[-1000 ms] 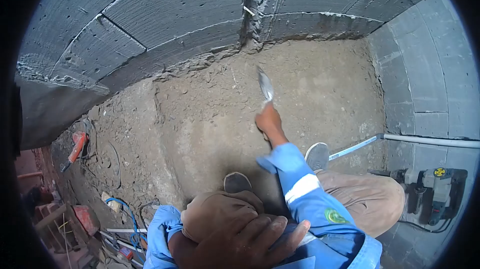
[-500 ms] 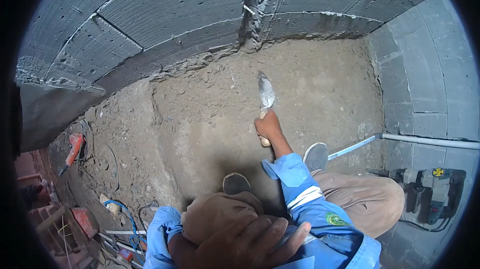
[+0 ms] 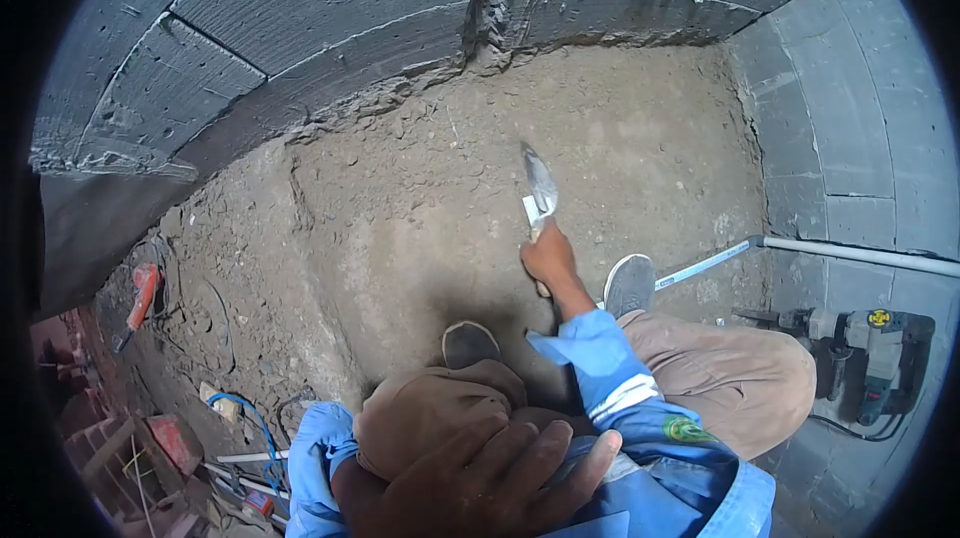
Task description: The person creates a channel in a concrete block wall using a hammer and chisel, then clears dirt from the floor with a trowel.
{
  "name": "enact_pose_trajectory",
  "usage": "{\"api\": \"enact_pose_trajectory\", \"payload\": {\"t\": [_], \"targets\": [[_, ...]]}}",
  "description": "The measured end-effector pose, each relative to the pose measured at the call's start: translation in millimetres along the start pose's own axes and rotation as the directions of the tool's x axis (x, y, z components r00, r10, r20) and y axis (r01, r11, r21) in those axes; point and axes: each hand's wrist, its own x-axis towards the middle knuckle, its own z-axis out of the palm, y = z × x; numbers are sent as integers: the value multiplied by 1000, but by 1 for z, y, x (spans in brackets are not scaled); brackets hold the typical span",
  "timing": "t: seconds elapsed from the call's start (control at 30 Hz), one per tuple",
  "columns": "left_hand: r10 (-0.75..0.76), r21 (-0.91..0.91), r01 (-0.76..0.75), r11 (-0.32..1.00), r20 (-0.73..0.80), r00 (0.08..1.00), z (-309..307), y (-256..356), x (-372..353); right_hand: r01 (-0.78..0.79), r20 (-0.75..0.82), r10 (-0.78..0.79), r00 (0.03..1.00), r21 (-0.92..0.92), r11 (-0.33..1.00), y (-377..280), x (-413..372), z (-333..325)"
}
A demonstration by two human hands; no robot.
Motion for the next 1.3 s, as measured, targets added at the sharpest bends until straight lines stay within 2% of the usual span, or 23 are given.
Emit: {"api": "enact_pose_trajectory", "payload": {"t": [0.03, 0.1, 0.13, 0.17, 0.23, 0.27, 0.33, 0.37, 0.43, 0.47, 0.5, 0.57, 0.6, 0.8, 0.93, 1.0, 1.03, 1.1, 1.13, 1.17, 1.2, 1.23, 1.3], "targets": [[-16, 18, 17, 1000, -56, 998, 0, 2, -1, 1, -3, -1, 1000, -1, 1000, 0, 4, 5], [46, -35, -43, 998, 102, 994, -12, 0, 6, 55, -19, -55, 998, 8, 998, -9, 16, 11], [54, -40, -50, 998, 99, 994, -14, 1, 7, -46, 118, 24, 993, 185, 982, -32, 15, -12], [82, -17, -81, 997, 90, 993, -15, 2, 8, -48, 107, 28, 994, 187, 981, -40, 22, -13], [118, 18, -120, 993, 80, 990, -15, -1, 9, -144, 310, 28, 950, 356, 923, -56, 34, -13], [130, 29, -132, 991, 54, 990, -15, -2, 7, -150, 311, 34, 950, 359, 921, -55, 31, -9], [147, 40, -148, 988, 30, 989, -7, -3, 5, -22, 204, -59, 977, 374, 927, -51, 22, -1], [107, 146, -108, 983, 18, 994, 4, 4, -1, -26, 205, -56, 977, 375, 926, -47, 12, 1], [44, 237, -44, 971, 5, 999, 3, 4, 2, 210, -115, -195, 974, 138, 968, -39, -25, 1], [52, 127, -59, 990, 54, 997, -4, 4, 3, 118, -95, -106, 990, 136, 984, -34, -37, 2], [70, 27, -73, 997, 90, 993, -9, 1, 6, 126, -93, -114, 989, 135, 983, -28, -45, 6], [96, -53, -92, 994, 71, 993, -4, -2, 5, -33, -65, 36, 997, 39, 999, -10, -61, 20], [128, -140, -119, 983, 53, 990, -2, -4, 5, -30, -66, 33, 997, 40, 999, -2, -65, 26], [137, -179, -132, 975, 15, 990, 0, -7, 7, -13, -119, 14, 993, 3, 1000, 8, -71, 33], [146, -142, -145, 979, -6, 989, 10, -9, 4, -24, -179, 37, 983, 71, 997, -5, -60, 11], [59, -125, -83, 989, -181, 982, 21, -2, 4, -35, -205, 41, 978, 36, 999, 3, -45, -4], [28, -124, -58, 991, -238, 971, 23, 0, 3, -5, -168, 7, 986, 13, 1000, 12, -37, -13], [-39, -160, 4, 987, -218, 975, 16, -1, 5, 190, -112, -201, 973, -102, 976, 55, -13, -2], [-63, -174, 25, 984, -215, 975, 10, -5, 8, 191, -111, -205, 973, -118, 974, 40, -14, -8], [12, -131, -39, 991, -198, 980, 5, -13, 9, 23, 44, -29, 999, 123, 992, 24, -12, -9], [86, -90, -102, 991, -173, 981, 1, -17, 10, -186, 235, 111, 966, 325, 927, 10, -13, -14], [84, -91, -101, 991, -175, 981, 4, -13, 8, -186, 235, 112, 966, 322, 928, 9, -11, -19], [-20, -327, -63, 943, -244, 970, 16, -4, 7, -236, 415, 45, 909, 422, 875, 7, 0, -35]]}}
